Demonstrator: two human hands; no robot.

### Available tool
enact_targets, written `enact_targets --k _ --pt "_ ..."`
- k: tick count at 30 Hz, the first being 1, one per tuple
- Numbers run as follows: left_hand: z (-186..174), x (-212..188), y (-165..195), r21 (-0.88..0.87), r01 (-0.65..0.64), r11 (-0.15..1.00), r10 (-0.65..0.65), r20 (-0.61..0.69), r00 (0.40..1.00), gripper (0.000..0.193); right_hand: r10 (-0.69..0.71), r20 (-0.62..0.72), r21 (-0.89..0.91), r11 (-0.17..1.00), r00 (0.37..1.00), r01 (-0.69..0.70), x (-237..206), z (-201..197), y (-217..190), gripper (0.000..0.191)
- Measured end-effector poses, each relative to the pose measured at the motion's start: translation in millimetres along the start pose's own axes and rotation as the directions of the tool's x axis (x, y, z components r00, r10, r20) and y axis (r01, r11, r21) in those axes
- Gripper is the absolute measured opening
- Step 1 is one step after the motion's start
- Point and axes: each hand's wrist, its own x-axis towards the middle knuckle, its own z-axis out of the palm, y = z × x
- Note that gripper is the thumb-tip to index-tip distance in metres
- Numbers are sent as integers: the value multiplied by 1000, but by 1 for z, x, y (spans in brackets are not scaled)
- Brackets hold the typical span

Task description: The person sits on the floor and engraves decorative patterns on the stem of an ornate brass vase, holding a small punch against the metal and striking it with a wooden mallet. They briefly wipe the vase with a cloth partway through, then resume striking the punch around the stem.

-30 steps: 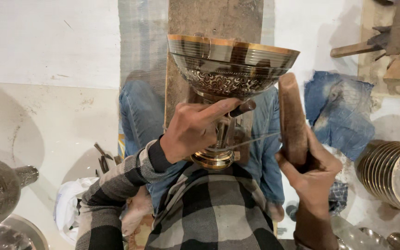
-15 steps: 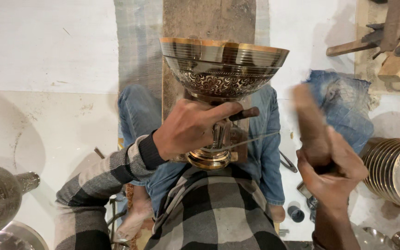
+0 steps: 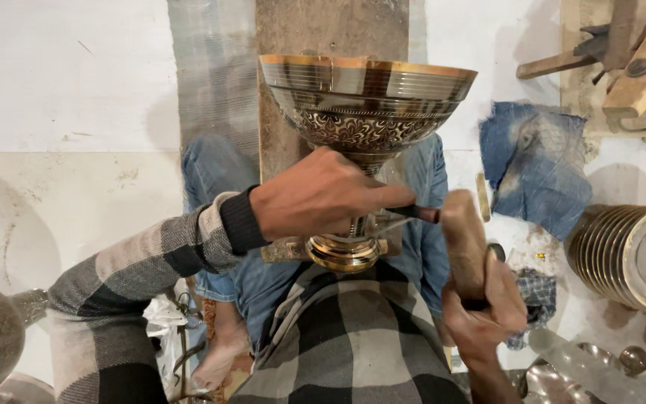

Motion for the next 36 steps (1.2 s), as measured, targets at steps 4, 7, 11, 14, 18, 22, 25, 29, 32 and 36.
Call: enact_targets --k 4,7,11,14,18,22,25,29,32,36 --pt "0 4 -4 -80 -164 983 147 -180 973 55 -22 -17 -140 990 1000 19 -31 7 2 54" --pt "-3 5 -6 -23 -206 978 203 -89 975 46 208 -221 203 965 953 -164 -55 20 5 26" --pt "-8 5 -7 21 -315 949 316 -52 947 33 26 -173 72 997 985 -14 -75 20 27 39" --pt "-10 7 -12 18 -380 925 381 -74 922 26 -351 41 -446 831 935 332 -77 15 49 48" --pt "-5 6 -16 -20 -343 939 343 37 939 18 -321 28 -441 846 947 299 -71 12 55 56" --pt "2 1 -18 -58 -318 946 307 -149 940 40 -97 -93 -216 974 991 75 -52 -2 28 46" --pt "7 -5 -16 -142 -212 967 181 -201 963 54 -390 118 -327 853 913 407 -19 -25 13 51" --pt "12 -10 -14 -211 -178 961 104 -323 941 68 -158 114 -298 936 981 186 19 -33 8 45" --pt "15 -18 -13 -202 -172 964 71 -427 901 73 -421 119 -119 893 899 434 46 -36 12 55" --pt "21 -27 -10 -259 -43 965 -62 -383 922 53 -273 208 -99 949 939 298 72 -58 3 47"
